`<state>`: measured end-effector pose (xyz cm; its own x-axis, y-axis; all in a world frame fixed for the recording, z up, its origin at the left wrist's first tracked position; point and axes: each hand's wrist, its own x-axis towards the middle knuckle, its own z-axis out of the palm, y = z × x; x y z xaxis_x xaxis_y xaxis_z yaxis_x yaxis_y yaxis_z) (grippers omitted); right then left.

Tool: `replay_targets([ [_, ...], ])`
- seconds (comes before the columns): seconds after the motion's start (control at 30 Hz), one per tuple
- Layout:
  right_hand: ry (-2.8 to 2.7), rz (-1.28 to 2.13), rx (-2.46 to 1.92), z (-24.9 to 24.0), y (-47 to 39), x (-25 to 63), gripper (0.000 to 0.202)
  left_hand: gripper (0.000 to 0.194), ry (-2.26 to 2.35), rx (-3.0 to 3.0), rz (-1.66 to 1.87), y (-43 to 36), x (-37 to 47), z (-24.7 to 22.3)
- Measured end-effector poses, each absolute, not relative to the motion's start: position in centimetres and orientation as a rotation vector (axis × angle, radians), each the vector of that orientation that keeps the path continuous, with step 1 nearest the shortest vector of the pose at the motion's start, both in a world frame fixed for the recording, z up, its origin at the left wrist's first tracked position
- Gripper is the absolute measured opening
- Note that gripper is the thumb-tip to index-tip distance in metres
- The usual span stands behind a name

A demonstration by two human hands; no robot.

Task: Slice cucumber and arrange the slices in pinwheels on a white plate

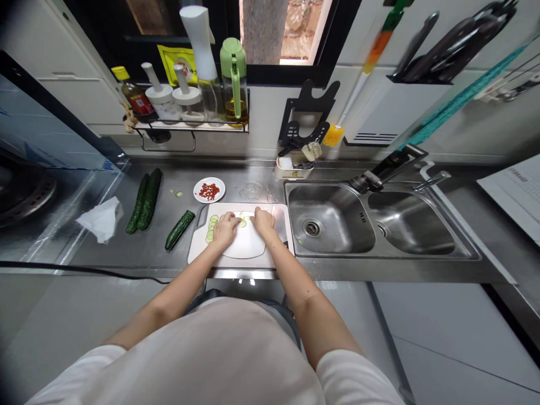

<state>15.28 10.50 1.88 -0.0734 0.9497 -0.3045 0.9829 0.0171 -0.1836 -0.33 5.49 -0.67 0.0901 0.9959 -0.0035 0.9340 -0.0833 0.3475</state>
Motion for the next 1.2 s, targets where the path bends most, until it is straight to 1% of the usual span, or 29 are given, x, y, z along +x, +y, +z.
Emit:
replay_targets([
  [0.3, 2.187, -0.562, 2.118, 2.4, 9.1, 15.8, 0.033, 0.036, 2.035, 1.985, 0.507, 3.9, -2.0, -0.8],
  [0.67, 2.272, -0.673, 2.060, 2.2, 3.4, 15.0, 0.030, 0.033, 2.022, 1.918, 0.587, 0.5, -2.8, -1.3],
  [0.83, 2.297, -0.711, 2.064, 2.5, 2.0, 14.8, 0.028, 0.032, 2.112, 1.836, 0.628, -0.3, -4.4, -1.3],
  [1.0, 2.295, -0.725, 2.078, 2.8, 1.2, 14.8, 0.028, 0.031, 2.244, 1.697, 0.627, -0.8, -6.2, -1.7],
  [1.2, 2.272, -0.725, 2.094, 2.4, 0.7, 15.4, 0.029, 0.030, 2.377, 1.557, 0.532, -1.6, -7.7, -2.0],
])
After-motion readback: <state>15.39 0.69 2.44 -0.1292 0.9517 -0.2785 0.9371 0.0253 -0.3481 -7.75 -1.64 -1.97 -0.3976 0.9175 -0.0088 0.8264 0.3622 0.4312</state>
